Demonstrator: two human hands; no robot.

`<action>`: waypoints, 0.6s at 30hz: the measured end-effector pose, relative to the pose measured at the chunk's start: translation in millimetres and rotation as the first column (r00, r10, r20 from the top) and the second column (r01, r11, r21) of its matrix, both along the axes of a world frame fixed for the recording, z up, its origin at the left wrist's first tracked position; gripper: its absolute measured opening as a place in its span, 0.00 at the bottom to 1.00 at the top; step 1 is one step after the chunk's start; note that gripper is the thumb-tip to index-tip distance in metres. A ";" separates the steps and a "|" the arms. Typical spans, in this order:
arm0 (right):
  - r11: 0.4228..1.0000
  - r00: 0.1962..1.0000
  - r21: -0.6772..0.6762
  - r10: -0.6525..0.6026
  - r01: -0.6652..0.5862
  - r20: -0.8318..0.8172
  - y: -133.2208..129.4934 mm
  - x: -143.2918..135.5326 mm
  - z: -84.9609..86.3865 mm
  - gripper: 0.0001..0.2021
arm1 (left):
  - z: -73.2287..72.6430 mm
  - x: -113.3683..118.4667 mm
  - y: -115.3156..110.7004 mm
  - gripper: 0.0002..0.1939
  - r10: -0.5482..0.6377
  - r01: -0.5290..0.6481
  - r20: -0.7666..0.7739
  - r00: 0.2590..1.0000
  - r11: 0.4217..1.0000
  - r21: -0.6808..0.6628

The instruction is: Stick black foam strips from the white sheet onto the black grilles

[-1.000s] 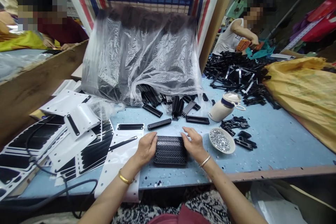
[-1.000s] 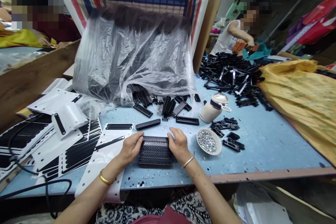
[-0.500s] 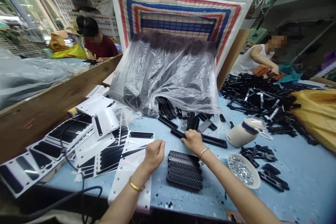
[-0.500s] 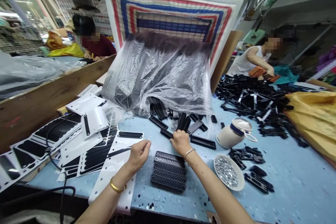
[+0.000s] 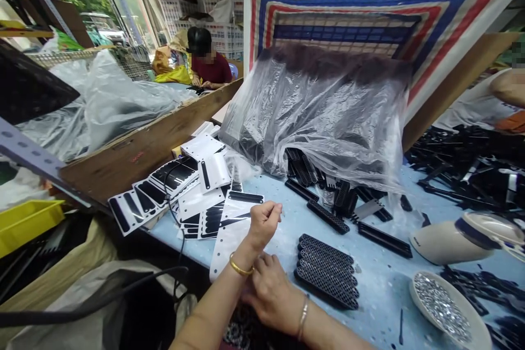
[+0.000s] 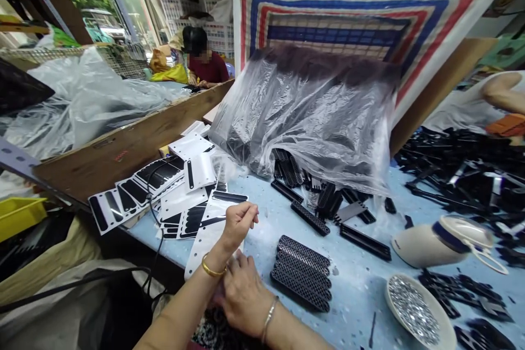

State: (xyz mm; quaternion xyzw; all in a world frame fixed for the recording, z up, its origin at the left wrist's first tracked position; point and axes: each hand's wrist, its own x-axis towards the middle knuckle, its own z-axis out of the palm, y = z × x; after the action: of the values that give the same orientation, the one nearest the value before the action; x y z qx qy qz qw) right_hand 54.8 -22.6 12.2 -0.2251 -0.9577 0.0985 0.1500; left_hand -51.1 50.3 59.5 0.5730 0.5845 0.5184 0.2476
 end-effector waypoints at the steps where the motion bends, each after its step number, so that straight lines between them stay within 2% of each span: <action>1: 1.000 1.000 0.025 -0.004 0.004 0.001 -8.3 -6.7 -3.8 0.22 | 5.8 -8.6 -8.5 0.19 0.007 -0.007 0.014 1.000 1.000 0.001; 3: 0.997 0.999 0.081 0.002 0.002 -0.047 -17.4 -8.0 -10.9 0.18 | 13.8 -30.7 -35.6 0.16 0.053 -0.053 0.018 0.998 0.999 0.008; 5: 0.996 0.991 0.090 0.020 -0.008 -0.134 -22.7 4.0 -16.7 0.13 | 12.0 -56.6 -74.5 0.15 0.198 -0.197 -0.049 0.979 0.980 0.033; 8: 0.995 0.962 0.099 0.050 -0.024 -0.269 -35.3 31.6 -24.3 0.13 | -13.9 -86.9 -138.5 0.18 0.429 -0.429 -0.220 0.876 0.902 0.050; 10: 0.985 0.942 0.166 0.090 -0.037 -0.323 -49.4 46.1 -30.2 0.12 | -38.8 -92.0 -172.5 0.22 0.461 -0.488 -0.215 0.861 0.868 -0.091; 11: 0.979 0.934 0.198 0.117 -0.051 -0.338 -57.9 50.9 -33.0 0.11 | -49.8 -89.5 -184.8 0.22 0.437 -0.460 -0.146 0.888 0.859 -0.227; 13: 0.970 0.922 0.223 0.170 -0.095 -0.347 -75.5 57.1 -36.2 0.09 | -64.2 -77.6 -200.1 0.21 0.361 -0.272 0.129 0.923 0.854 -0.445; 15: 0.966 0.915 0.204 0.222 -0.159 -0.337 -90.1 61.7 -32.2 0.08 | -66.2 -62.4 -206.8 0.20 0.318 -0.056 0.437 0.841 0.856 -0.514; 16: 0.964 0.909 0.182 0.245 -0.193 -0.336 -94.8 64.3 -26.5 0.07 | -63.2 -55.4 -208.8 0.20 0.310 0.013 0.548 0.777 0.863 -0.505; 18: 0.962 0.885 0.140 0.272 -0.236 -0.378 -98.0 70.0 -8.1 0.04 | -51.6 -44.3 -213.3 0.21 0.301 0.079 0.668 0.681 0.876 -0.475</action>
State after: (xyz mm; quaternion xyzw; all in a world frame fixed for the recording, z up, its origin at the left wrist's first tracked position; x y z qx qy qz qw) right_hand 124.7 -120.6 4.1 -0.0663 -0.9326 0.1174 0.3349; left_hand -95.4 -163.1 7.9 0.2061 0.5801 0.5595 0.5550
